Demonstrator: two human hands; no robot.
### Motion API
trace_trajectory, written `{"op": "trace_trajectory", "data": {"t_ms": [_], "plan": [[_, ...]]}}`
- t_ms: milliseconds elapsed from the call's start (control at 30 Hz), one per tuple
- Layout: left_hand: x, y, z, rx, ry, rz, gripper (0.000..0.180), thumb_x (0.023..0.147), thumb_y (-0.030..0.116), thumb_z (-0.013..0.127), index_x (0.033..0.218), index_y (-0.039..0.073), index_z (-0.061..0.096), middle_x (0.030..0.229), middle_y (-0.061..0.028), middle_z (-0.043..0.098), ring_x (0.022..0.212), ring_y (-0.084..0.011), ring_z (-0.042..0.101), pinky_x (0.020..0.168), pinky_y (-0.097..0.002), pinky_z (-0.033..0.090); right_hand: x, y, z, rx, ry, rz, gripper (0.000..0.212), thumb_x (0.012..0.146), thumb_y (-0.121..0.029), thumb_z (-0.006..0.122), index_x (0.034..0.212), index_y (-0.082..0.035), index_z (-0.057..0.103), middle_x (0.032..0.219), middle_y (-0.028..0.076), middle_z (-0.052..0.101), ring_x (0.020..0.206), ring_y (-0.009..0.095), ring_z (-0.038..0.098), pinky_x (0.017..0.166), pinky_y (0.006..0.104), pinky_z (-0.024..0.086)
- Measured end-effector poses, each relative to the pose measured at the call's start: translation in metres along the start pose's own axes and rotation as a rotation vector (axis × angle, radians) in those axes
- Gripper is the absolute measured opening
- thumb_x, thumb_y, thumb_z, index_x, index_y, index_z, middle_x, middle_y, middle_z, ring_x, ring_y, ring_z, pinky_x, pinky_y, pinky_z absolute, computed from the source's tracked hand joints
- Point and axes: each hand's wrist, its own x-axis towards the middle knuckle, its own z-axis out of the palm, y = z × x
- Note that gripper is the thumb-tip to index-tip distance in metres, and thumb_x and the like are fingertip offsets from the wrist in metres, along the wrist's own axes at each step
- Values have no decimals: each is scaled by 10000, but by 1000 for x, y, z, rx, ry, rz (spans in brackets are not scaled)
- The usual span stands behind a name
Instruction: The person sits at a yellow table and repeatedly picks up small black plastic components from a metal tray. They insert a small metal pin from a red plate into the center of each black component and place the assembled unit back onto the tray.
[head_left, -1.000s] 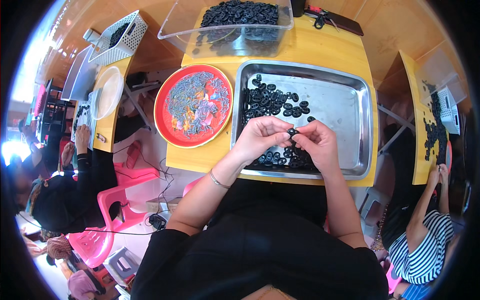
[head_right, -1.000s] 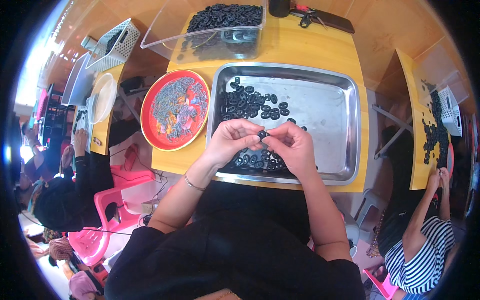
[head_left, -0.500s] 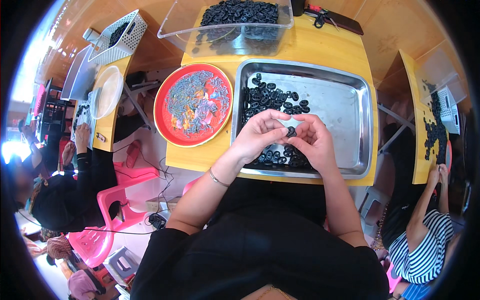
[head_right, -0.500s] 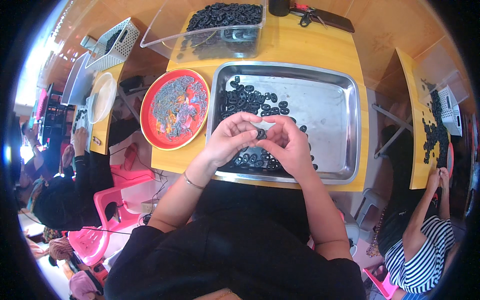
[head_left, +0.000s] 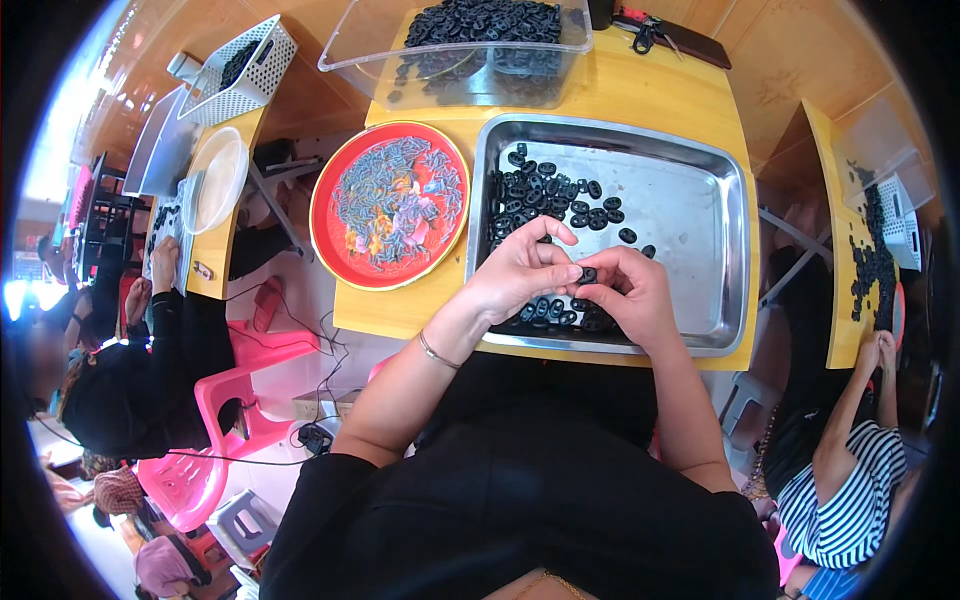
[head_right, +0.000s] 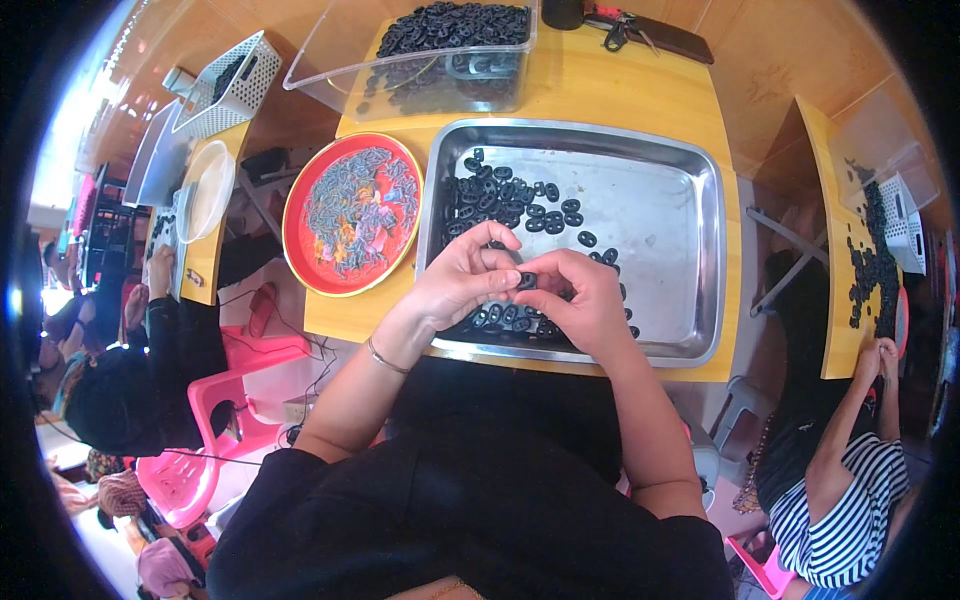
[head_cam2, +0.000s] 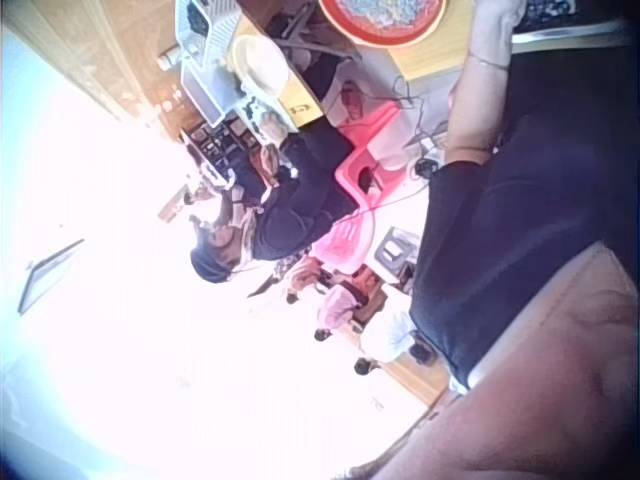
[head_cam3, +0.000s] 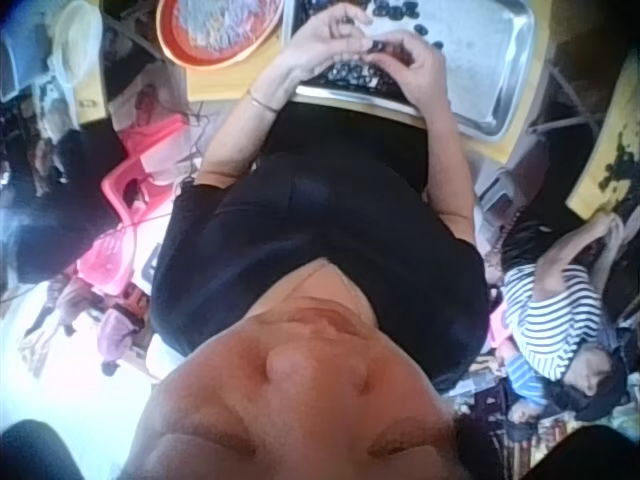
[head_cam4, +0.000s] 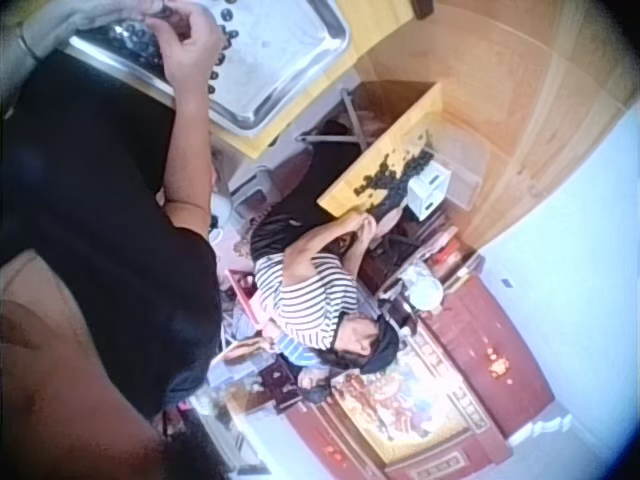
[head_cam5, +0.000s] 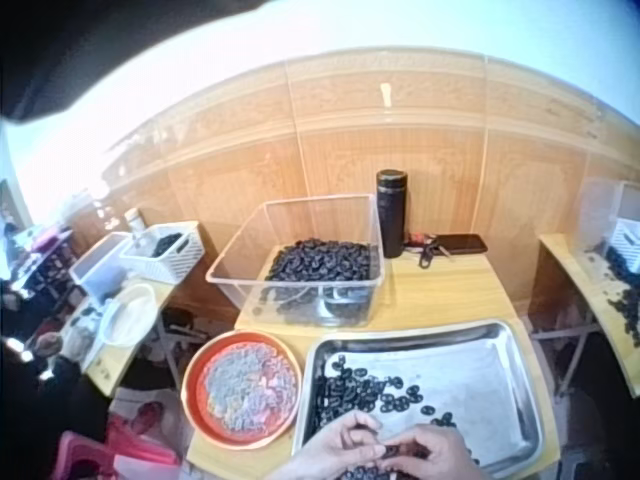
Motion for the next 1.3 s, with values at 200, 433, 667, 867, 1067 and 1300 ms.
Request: {"op": "trace_trajectory", "data": {"t_ms": [200, 433, 667, 867, 1067, 1300], "plan": [[2, -1, 2, -39, 13, 7, 338, 808, 10, 626, 1077, 69, 430, 750, -51, 602, 684, -102, 581, 620, -205, 476, 2, 3, 1, 150, 17, 52, 192, 712, -38, 710, 884, -16, 626, 772, 43, 636, 694, 76, 615, 589, 210, 460], [0, -1, 5, 60, -21, 43, 339, 808, 17, 628, 1084, 68, 437, 753, -43, 603, 687, -90, 575, 626, -204, 471, 0, 3, -4, -5, -3, -23, 259, 694, -36, 726, 933, -37, 625, 742, 17, 610, 611, 59, 557, 556, 194, 422], [13, 41, 19, 326, -39, 108, 213, 810, -3, 609, 987, 47, 501, 765, -39, 616, 710, -98, 607, 636, -226, 500, 3, -12, 1, 244, 96, -51, 443, 705, 14, 700, 1115, -40, 542, 723, 3, 565, 644, 63, 551, 586, 200, 447], [33, 164, 21, 827, 194, 655, 136, 834, 68, 595, 957, 11, 600, 819, -69, 645, 791, -131, 624, 742, -253, 493, 0, -8, 0, 121, 158, 0, 397, 772, 34, 620, 1147, -23, 504, 761, 20, 576, 684, 64, 562, 638, 199, 463], [6, 200, 1, 1259, 412, 736, 203, 840, 96, 596, 1017, -1, 610, 863, -38, 648, 773, -105, 601, 705, -232, 479, 1, -5, -1, 86, 163, 17, 331, 792, 18, 603, 1112, -20, 529, 754, 18, 577, 676, 59, 560, 618, 195, 455], [-53, 120, -44, 1736, 353, 304, 108, 715, -6, 606, 822, 5, 610, 792, -119, 620, 710, -238, 619, 643, -319, 491, 1, -6, 3, 74, 153, 41, 277, 798, 21, 590, 1071, -9, 553, 751, 18, 581, 671, 56, 557, 619, 192, 454]]}}
